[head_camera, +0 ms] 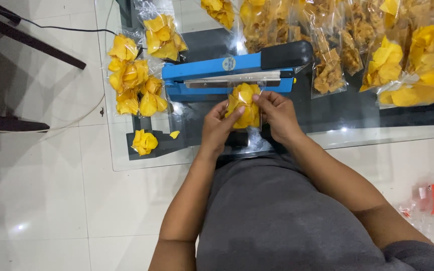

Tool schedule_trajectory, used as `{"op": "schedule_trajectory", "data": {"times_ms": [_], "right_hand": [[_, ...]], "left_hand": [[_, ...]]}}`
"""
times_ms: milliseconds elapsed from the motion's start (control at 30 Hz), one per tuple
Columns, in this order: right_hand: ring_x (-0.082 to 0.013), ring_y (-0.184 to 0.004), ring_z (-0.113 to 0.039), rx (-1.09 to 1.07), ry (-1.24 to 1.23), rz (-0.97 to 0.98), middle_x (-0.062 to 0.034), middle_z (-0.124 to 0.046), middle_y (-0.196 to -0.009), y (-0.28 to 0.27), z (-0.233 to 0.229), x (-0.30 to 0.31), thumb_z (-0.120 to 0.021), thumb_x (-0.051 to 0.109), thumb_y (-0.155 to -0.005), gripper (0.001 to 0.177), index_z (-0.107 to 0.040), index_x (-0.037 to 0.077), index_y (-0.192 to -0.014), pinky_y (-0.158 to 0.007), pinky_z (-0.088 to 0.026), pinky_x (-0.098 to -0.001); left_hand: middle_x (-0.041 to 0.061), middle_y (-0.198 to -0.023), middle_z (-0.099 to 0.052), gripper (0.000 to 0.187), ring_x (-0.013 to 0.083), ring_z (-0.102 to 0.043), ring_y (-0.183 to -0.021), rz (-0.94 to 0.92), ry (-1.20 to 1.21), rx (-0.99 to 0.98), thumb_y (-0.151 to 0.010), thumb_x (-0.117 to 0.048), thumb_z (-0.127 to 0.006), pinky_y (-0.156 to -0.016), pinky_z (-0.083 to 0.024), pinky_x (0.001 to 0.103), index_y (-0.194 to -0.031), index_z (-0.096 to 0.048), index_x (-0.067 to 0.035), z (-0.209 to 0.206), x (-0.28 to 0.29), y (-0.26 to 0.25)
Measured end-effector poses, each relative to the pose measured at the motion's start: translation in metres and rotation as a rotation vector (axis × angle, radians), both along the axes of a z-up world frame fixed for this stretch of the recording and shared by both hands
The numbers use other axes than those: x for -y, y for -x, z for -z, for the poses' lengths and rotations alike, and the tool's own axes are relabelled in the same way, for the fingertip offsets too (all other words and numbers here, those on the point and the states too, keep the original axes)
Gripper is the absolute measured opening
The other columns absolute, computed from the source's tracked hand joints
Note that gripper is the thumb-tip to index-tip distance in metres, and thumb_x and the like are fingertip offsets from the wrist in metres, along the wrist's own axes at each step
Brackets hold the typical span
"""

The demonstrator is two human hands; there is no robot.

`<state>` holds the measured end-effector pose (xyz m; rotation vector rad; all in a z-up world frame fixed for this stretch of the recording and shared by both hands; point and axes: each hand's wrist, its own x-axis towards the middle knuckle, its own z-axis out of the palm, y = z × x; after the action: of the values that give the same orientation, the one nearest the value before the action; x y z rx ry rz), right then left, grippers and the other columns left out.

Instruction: Bagging yellow food items into small plastic bags and sealing them using a manual heat sealer.

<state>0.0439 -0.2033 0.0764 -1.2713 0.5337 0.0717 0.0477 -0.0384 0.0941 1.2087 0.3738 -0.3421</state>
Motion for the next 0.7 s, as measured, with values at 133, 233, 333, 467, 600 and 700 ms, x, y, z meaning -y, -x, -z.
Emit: {"op": "schedule_trajectory", "data": {"times_ms": [133,233,333,467,600,700], "right_hand": [[-0.0162,-0.068,-0.073,0.044,0.077,-0.017,-0.0117,-0.074,-0.085,-0.001,0.002,0.0,-0.077,0.023,-0.098,0.031,-0.072,-0.004,-0.111,-0.055,-0.061,-0.0286],[-0.0255,-0.078,-0.076,0.116,0.215,-0.004,-0.0209,-0.074,-0.092,0.007,-0.02,0.009,-0.078,0.023,-0.097,0.032,-0.072,-0.003,-0.114,-0.063,-0.065,-0.0375],[-0.0148,-0.06,-0.065,0.218,0.332,0.242,-0.0083,-0.066,-0.075,0.004,-0.005,0.054,-0.066,0.017,-0.107,0.014,-0.069,0.004,-0.104,-0.052,-0.056,-0.0291],[-0.0163,-0.076,-0.061,0.57,0.542,0.316,-0.0072,-0.06,-0.09,-0.02,-0.039,0.102,-0.067,0.019,-0.114,0.012,-0.063,0.008,-0.111,-0.065,-0.052,-0.0293],[-0.0334,-0.109,-0.055,0.931,1.063,-0.009,-0.0212,-0.058,-0.115,-0.048,-0.127,0.084,-0.061,-0.004,-0.114,0.003,-0.061,-0.005,-0.117,-0.094,-0.047,-0.0429],[-0.04,-0.117,-0.055,0.895,1.346,-0.325,-0.0247,-0.062,-0.122,-0.07,-0.143,0.077,-0.07,0.002,-0.117,0.01,-0.07,-0.008,-0.118,-0.096,-0.041,-0.0506]], "left_hand": [[0.019,-0.11,-0.073,0.059,0.0321,-0.075,-0.098,-0.007,0.045,0.013,-0.079,-0.019,-0.091,-0.079,-0.064,0.041,-0.127,-0.066,0.005,0.011,-0.003,0.0],[0.017,-0.107,-0.074,0.054,0.0284,-0.075,-0.095,-0.015,0.03,0.026,-0.079,-0.02,-0.091,-0.077,-0.066,0.039,-0.123,-0.068,0.003,0.012,-0.004,-0.002],[0.016,-0.104,-0.074,0.055,0.0296,-0.076,-0.092,-0.021,0.016,0.029,-0.079,-0.023,-0.091,-0.073,-0.066,0.039,-0.122,-0.068,0.002,0.016,-0.001,-0.003],[0.017,-0.102,-0.071,0.059,0.0315,-0.076,-0.092,-0.036,0.019,0.006,-0.078,-0.027,-0.091,-0.071,-0.067,0.04,-0.122,-0.065,0.003,-0.005,0.002,-0.002],[0.009,-0.123,-0.071,0.056,0.0222,-0.072,-0.115,0.021,-0.074,-0.092,-0.077,-0.033,-0.08,-0.081,-0.064,0.032,-0.124,-0.065,-0.007,-0.012,0.006,-0.004],[0.01,-0.122,-0.071,0.055,0.0229,-0.072,-0.114,-0.002,-0.054,-0.08,-0.077,-0.033,-0.08,-0.082,-0.064,0.033,-0.123,-0.065,-0.007,-0.009,0.009,-0.002]]}}
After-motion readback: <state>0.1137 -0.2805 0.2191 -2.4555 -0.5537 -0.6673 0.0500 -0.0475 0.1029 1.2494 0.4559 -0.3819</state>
